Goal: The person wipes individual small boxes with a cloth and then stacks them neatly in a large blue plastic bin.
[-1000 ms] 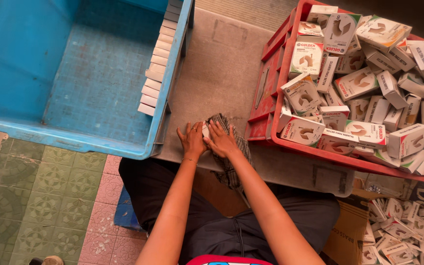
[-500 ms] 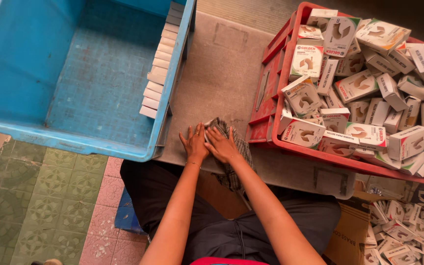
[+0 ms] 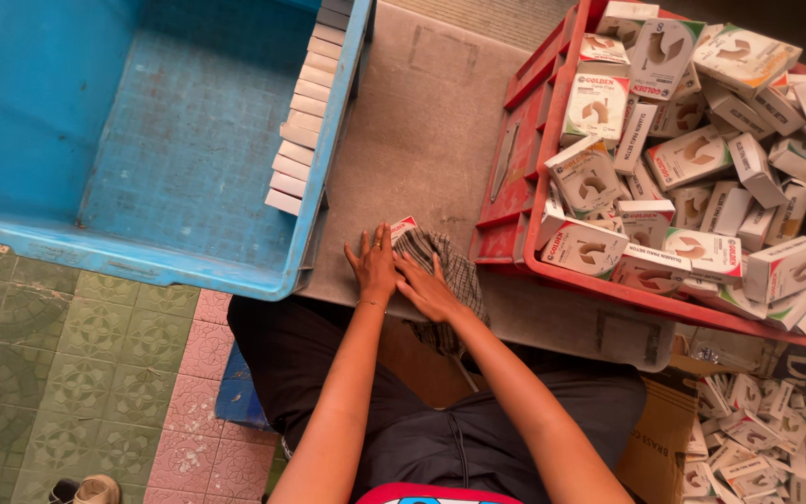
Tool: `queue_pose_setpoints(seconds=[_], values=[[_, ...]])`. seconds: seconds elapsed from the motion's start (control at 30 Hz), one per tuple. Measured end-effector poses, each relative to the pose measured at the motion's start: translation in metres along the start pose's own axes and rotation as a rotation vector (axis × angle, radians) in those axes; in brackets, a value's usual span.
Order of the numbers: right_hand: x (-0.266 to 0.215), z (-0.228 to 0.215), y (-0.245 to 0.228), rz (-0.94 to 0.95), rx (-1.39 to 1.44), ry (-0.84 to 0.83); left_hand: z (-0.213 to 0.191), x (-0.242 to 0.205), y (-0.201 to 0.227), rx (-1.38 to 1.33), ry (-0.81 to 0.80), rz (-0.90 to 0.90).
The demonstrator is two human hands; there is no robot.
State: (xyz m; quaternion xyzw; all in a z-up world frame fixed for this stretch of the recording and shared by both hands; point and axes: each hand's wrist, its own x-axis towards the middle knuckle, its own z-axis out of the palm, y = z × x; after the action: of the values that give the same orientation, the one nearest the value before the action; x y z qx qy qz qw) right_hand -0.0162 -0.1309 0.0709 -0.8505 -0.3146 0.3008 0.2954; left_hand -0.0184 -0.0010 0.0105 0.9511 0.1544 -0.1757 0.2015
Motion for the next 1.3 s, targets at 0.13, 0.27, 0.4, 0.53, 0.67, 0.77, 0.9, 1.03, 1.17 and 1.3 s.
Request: queue_pose_setpoints(seconds=[0.13, 0.27, 0.4, 0.53, 0.67, 0.77, 0.9, 1.03, 1.17, 1.3], values=[[0.006, -0.002, 0.006, -0.012, -0.136, 0.013, -0.011, -0.003, 0.004, -0.010, 0.025, -0.002], [0.028, -0.015, 0.018, 0.017, -0.263, 0.015, -0.019, -0.002, -0.001, -0.017, 0.024, 0.024], [0.046, -0.027, 0.023, 0.076, 0.006, 0.091, -0.010, 0.003, 0.000, -0.028, 0.020, 0.023], [0.077, -0.020, 0.037, 0.090, -0.122, 0.093, -0.019, -0.002, 0.004, -0.035, 0.029, 0.016], [0.103, -0.022, 0.057, 0.217, -0.230, 0.024, -0.034, -0.008, 0.006, -0.030, -0.023, 0.017], [0.106, -0.025, 0.074, 0.285, -0.242, 0.025, -0.038, -0.011, 0.005, -0.030, -0.025, 0.035], [0.111, -0.026, 0.052, 0.291, -0.154, -0.006, -0.036, -0.009, 0.006, -0.050, -0.023, 0.033], [0.100, -0.025, 0.042, 0.146, -0.195, -0.023, -0.030, -0.008, 0.005, -0.035, -0.021, 0.008], [0.081, -0.028, 0.060, 0.168, -0.128, 0.098, -0.030, -0.007, 0.006, -0.024, -0.027, 0.024], [0.034, -0.032, 0.006, 0.019, -0.098, 0.127, -0.034, -0.009, 0.008, -0.009, -0.041, 0.009]])
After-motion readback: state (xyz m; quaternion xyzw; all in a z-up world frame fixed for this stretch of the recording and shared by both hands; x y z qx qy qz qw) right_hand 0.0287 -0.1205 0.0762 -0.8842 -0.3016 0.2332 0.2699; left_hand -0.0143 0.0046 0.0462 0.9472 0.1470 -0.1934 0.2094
